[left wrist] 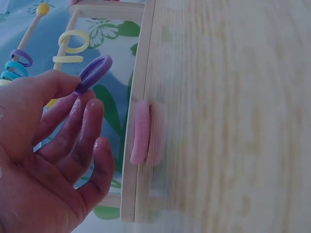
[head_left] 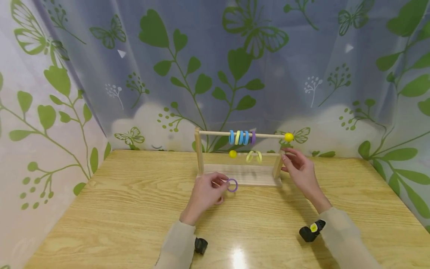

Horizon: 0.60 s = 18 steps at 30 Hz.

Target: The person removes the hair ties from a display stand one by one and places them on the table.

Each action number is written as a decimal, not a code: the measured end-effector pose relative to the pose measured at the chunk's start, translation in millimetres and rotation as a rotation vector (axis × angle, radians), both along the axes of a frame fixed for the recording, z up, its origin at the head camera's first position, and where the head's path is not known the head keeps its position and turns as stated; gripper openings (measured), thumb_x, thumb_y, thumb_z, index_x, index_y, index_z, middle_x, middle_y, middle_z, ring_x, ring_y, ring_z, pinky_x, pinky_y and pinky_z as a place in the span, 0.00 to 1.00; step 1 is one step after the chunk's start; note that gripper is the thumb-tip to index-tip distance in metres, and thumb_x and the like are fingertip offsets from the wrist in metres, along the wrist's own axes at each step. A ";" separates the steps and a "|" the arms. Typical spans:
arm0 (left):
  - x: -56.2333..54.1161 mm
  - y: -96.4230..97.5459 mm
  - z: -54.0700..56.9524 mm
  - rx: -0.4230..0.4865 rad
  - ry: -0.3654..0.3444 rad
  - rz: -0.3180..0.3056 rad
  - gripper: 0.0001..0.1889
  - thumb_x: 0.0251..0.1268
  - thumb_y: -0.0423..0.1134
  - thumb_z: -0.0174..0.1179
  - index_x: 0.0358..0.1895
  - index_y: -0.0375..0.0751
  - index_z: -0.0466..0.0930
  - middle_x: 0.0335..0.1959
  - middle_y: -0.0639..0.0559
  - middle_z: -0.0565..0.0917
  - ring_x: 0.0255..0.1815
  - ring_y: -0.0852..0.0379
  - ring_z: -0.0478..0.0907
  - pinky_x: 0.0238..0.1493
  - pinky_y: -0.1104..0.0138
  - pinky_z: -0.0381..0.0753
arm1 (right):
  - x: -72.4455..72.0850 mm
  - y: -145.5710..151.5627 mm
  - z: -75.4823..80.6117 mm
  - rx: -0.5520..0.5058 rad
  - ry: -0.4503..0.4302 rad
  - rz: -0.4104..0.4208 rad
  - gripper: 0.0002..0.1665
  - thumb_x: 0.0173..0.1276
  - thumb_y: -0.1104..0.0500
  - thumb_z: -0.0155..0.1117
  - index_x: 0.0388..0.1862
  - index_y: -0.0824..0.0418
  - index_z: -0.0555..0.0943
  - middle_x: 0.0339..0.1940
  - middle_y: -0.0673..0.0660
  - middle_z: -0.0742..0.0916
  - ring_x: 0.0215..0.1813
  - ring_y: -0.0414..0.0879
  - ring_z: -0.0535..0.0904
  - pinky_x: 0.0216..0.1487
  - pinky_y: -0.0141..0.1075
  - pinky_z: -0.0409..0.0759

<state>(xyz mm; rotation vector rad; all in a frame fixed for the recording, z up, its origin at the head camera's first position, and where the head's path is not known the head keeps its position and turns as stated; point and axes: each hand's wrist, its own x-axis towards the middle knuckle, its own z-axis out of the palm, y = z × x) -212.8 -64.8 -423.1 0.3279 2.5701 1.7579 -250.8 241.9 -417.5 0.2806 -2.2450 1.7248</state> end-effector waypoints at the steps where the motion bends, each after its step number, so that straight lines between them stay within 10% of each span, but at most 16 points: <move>1: 0.0 -0.1 -0.4 -0.005 -0.005 -0.009 0.08 0.68 0.37 0.67 0.46 0.38 0.87 0.33 0.46 0.87 0.22 0.55 0.80 0.19 0.70 0.79 | -0.1 0.0 -0.2 0.000 0.001 0.000 0.26 0.80 0.56 0.58 0.69 0.70 0.73 0.54 0.52 0.86 0.49 0.29 0.84 0.45 0.29 0.87; 18: -0.6 -3.2 -3.2 -0.159 -0.015 -0.106 0.08 0.69 0.39 0.66 0.46 0.41 0.88 0.33 0.49 0.88 0.25 0.58 0.84 0.26 0.69 0.81 | 0.1 0.8 -1.1 -0.010 0.016 0.013 0.26 0.80 0.57 0.58 0.69 0.71 0.73 0.51 0.41 0.86 0.49 0.29 0.84 0.44 0.29 0.87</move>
